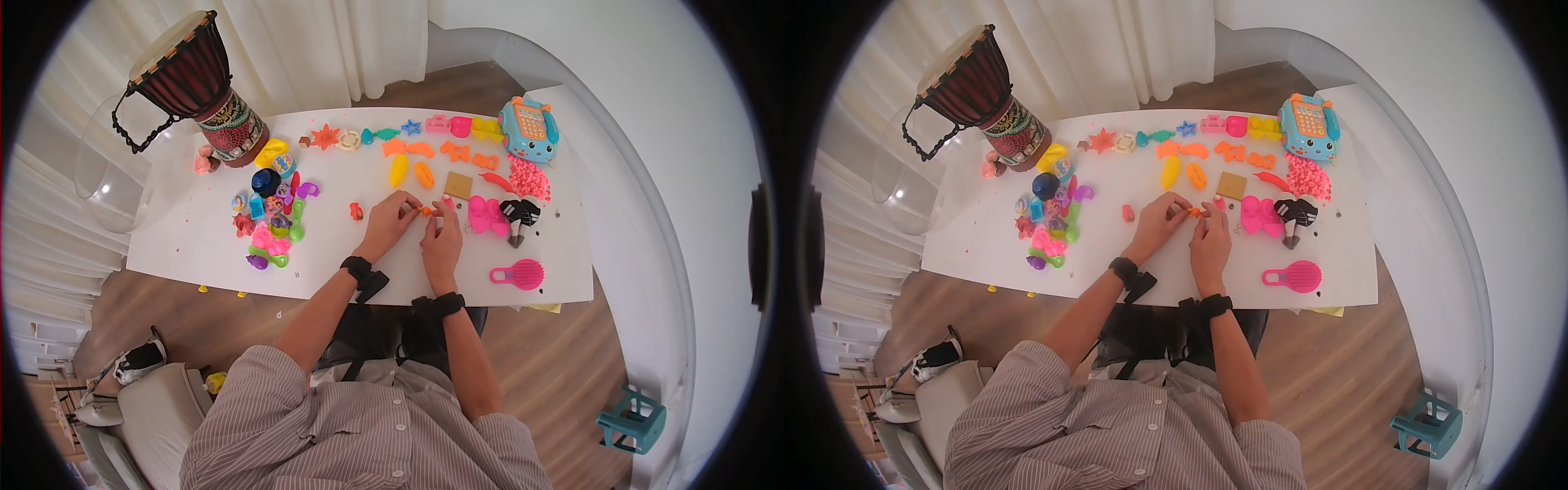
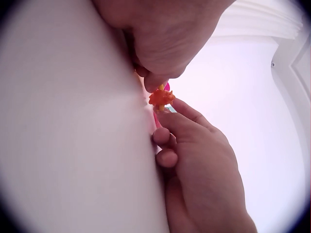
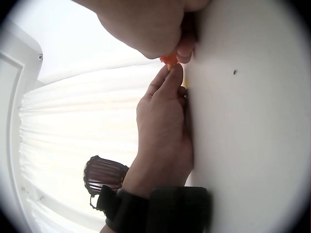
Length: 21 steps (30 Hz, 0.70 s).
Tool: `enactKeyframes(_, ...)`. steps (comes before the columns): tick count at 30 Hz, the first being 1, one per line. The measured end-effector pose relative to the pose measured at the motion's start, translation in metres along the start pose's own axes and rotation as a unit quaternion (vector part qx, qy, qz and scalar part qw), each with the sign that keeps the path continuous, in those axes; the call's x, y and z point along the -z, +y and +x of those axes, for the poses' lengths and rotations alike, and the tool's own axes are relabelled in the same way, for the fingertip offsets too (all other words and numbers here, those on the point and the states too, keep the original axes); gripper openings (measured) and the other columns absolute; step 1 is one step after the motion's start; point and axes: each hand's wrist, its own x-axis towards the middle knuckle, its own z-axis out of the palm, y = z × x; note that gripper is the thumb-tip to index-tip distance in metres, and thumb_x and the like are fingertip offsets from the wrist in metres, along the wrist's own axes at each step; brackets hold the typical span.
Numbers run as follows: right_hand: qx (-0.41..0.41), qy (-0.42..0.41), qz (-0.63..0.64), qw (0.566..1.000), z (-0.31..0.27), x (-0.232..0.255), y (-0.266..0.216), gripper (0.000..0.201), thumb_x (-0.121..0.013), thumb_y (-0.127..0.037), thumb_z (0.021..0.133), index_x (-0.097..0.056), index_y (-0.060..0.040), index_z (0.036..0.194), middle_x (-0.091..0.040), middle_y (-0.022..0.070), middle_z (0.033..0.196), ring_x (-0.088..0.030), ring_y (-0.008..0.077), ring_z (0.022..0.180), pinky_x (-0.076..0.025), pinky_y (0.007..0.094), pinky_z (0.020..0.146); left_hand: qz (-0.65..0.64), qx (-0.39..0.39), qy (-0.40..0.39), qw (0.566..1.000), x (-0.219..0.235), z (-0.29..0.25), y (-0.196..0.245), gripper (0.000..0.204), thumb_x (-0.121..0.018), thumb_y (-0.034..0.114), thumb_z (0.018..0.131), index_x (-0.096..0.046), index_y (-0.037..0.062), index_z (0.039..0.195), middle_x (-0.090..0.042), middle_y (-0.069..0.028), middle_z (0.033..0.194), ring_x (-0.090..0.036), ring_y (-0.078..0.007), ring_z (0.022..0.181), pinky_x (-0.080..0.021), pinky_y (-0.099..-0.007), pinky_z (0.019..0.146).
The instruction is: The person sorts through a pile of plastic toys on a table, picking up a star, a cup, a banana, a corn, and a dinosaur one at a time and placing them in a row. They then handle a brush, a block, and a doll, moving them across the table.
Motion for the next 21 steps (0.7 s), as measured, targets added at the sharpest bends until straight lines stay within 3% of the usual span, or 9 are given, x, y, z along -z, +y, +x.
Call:
enactKeyframes(1,0.008,0.007,-0.008,1.000,0.000,0.000,0.000,0.031,-0.059,-0.001,0.100,-0.064,-0.0065,0.131,-0.068,0.0144,0.112,-0.069,0.0337,0.096,-0.056,0.0420,0.081,-0.002,-0.004,0.003,1.000,0.000,0.000,0.001,0.017,-0.077,0.009,0.093,-0.073,0.0065,0.109,-0.074,-0.0030,0.091,-0.060,-0.0128,0.064,-0.051,-0.0297,0.063)
enactKeyframes(8,0.071,0.044,-0.033,0.996,0.002,0.000,0.000,0.027,-0.059,-0.003,0.102,-0.063,-0.0051,0.129,-0.068,0.0154,0.111,-0.069,0.0334,0.096,-0.056,0.0416,0.080,0.005,-0.016,0.004,1.000,0.001,-0.001,0.002,0.018,-0.077,0.011,0.094,-0.073,0.0059,0.110,-0.075,-0.0047,0.094,-0.062,-0.0146,0.066,-0.053,-0.0300,0.065)
enactKeyframes(12,0.026,0.022,-0.014,0.999,0.001,0.001,-0.003,0.026,-0.060,-0.005,0.102,-0.063,-0.0040,0.129,-0.068,0.0160,0.112,-0.070,0.0321,0.096,-0.057,0.0400,0.078,0.008,-0.019,0.005,1.000,0.001,-0.001,0.002,0.019,-0.076,0.012,0.095,-0.072,0.0058,0.112,-0.075,-0.0063,0.095,-0.064,-0.0162,0.068,-0.054,-0.0308,0.067)
enactKeyframes(14,0.037,0.034,-0.015,0.999,0.002,-0.001,0.000,0.028,-0.063,-0.008,0.102,-0.065,-0.0035,0.130,-0.070,0.0128,0.108,-0.068,0.0246,0.082,-0.056,0.0333,0.071,0.008,-0.017,0.006,1.000,0.001,-0.001,0.001,0.019,-0.076,0.012,0.095,-0.072,0.0059,0.112,-0.075,-0.0068,0.095,-0.065,-0.0166,0.069,-0.054,-0.0310,0.067)
enactKeyframes(21,0.075,0.062,-0.040,0.994,0.003,-0.006,0.011,0.025,-0.064,-0.009,0.102,-0.066,-0.0028,0.126,-0.073,0.0138,0.106,-0.070,0.0246,0.084,-0.056,0.0348,0.071,0.003,-0.024,0.010,1.000,-0.001,-0.001,-0.004,0.019,-0.074,0.014,0.098,-0.071,0.0059,0.114,-0.075,-0.0091,0.096,-0.068,-0.0194,0.072,-0.055,-0.0323,0.069)
